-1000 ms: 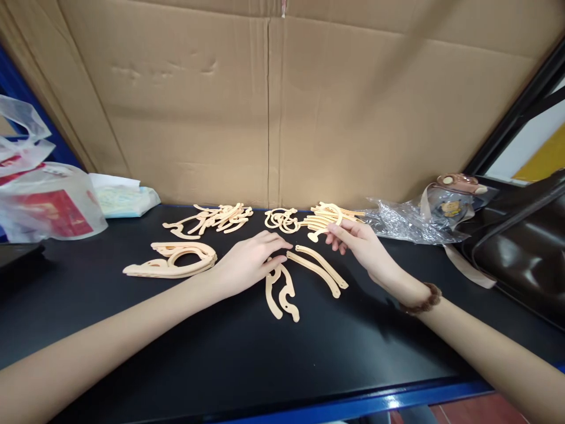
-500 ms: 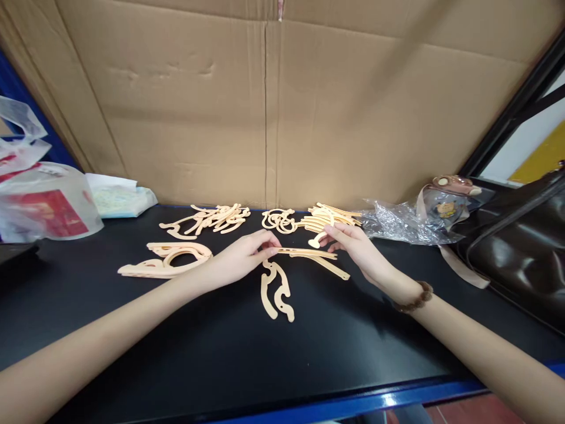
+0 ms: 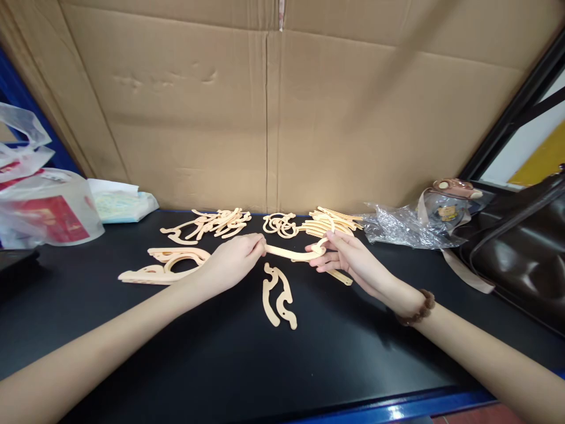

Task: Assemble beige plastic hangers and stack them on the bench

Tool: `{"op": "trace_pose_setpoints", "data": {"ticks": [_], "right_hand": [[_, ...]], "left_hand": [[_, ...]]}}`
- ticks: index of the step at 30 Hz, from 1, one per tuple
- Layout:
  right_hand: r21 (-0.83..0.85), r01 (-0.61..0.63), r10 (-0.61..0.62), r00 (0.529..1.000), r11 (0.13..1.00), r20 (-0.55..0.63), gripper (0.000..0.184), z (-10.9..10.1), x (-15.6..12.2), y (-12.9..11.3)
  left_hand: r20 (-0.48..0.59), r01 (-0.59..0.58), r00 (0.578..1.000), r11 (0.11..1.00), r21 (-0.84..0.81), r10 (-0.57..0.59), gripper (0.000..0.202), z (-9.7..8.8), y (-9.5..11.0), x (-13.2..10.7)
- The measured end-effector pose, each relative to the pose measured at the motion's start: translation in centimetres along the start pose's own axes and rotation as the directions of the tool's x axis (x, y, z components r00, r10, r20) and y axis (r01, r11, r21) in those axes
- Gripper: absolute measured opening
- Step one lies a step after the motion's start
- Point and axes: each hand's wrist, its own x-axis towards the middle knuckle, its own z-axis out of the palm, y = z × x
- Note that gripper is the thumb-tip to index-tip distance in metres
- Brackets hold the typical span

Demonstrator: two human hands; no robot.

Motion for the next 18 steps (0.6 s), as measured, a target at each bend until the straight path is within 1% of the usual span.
{"op": "trace_pose_setpoints", "data": {"ticks": [2, 4, 5, 7, 9, 10, 13, 16, 18], "right_hand": [[0.05, -0.013, 0.012, 1.0, 0.999, 0.015, 0.03, 0.1, 0.0, 0.1], [0.081, -0.016, 0.014, 1.0, 0.997, 0.024, 0.03, 0.2, 0.0, 0.1], [0.09, -0.011, 0.008, 0.999, 0.996, 0.032, 0.03, 0.3, -0.1, 0.0], [0.093, 0.012, -0.018, 0.997, 0.996, 0.068, 0.03, 0.7, -0.3, 0.0], [0.076, 0.033, -0.042, 0.993, 0.997, 0.112, 0.03, 1.2, -0.6, 0.0], [0.062, 0.039, -0.047, 0.991, 0.997, 0.129, 0.03, 1.5, -0.9, 0.1], [0.017, 0.032, -0.034, 0.988, 0.999, 0.149, 0.029, 2.1, -1.4, 0.2], [-0.02, 0.067, -0.065, 0.993, 0.998, 0.1, 0.031, 2.1, -1.4, 0.3], [-0.047, 0.098, -0.096, 0.994, 0.994, 0.044, 0.032, 1.8, -1.1, 0.2]], "left_hand": [[-0.001, 0.025, 1.0, 0.992, 0.123, -0.025, 0.029, -0.4, 0.3, -0.2], [-0.007, 0.027, 1.0, 0.983, 0.184, -0.026, 0.03, -0.6, 0.5, -0.2], [-0.016, 0.006, 1.0, 0.981, 0.196, -0.003, 0.032, -0.6, 0.6, -0.3], [-0.038, -0.082, 0.995, 0.976, 0.199, 0.092, 0.035, -0.4, 1.0, -0.5], [-0.045, -0.2, 0.976, 0.964, 0.177, 0.211, 0.034, 0.1, 1.8, -0.9], [-0.03, -0.25, 0.966, 0.957, 0.145, 0.257, 0.032, 0.4, 2.2, -1.2], [0.036, -0.315, 0.948, 0.949, -0.01, 0.315, 0.027, 1.2, 3.6, -2.1], [0.056, -0.362, 0.929, 0.93, -0.068, 0.366, 0.022, 1.3, 4.3, -2.8], [0.077, -0.442, 0.89, 0.892, -0.092, 0.449, 0.02, 1.2, 4.4, -3.1]]}}
